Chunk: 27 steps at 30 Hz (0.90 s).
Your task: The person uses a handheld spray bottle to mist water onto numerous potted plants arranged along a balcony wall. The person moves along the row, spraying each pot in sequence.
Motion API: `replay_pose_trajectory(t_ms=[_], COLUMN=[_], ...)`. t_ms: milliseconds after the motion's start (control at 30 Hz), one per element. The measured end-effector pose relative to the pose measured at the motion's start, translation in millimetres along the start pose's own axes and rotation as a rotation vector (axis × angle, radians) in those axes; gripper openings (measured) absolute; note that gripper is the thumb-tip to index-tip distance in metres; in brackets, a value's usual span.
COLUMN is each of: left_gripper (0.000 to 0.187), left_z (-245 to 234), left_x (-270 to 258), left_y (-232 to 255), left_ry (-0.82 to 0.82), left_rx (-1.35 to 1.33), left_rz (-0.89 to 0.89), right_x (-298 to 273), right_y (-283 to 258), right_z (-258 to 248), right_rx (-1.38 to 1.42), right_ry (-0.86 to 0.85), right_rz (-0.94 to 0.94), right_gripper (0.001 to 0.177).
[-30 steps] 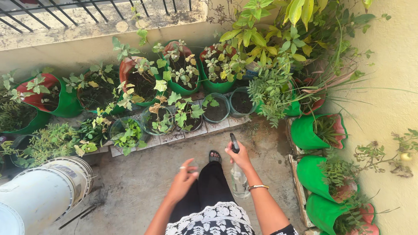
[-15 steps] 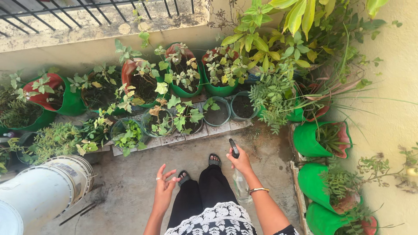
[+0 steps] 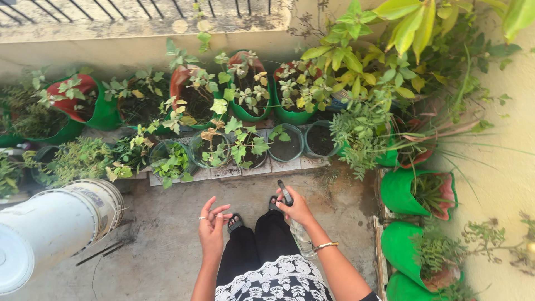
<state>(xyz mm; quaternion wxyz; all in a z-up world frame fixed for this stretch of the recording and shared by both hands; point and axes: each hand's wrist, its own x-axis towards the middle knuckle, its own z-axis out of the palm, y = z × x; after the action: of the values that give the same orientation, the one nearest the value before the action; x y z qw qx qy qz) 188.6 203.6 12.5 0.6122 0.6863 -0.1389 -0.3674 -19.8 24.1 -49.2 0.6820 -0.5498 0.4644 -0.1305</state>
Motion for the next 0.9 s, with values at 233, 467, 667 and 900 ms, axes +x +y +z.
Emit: replay_pose_trajectory(t_ms=[233, 467, 667, 900], left_gripper=[0.048, 0.049, 0.047, 0.047], left_z=[-5, -25, -28, -28], left_x=[-8, -20, -24, -19], left_y=[10, 2, 0, 3], left_ry=[0.022, 0.117, 0.15, 0.175], left_rx=[-0.052, -0.052, -0.104, -0.175], left_rz=[-0.028, -0.048, -0.03, -0.018], right_x=[6, 8, 6, 3], right_y=[-12, -7, -9, -26], right_z=[20, 32, 38, 48], right_rx=[-0.138, -0.168, -0.188, -0.173], right_ry=[-0.055, -0.109, -0.127, -0.092], right_rz=[0.04, 0.044, 0.013, -0.034], right_gripper=[0.02, 0.015, 0.018, 0.02])
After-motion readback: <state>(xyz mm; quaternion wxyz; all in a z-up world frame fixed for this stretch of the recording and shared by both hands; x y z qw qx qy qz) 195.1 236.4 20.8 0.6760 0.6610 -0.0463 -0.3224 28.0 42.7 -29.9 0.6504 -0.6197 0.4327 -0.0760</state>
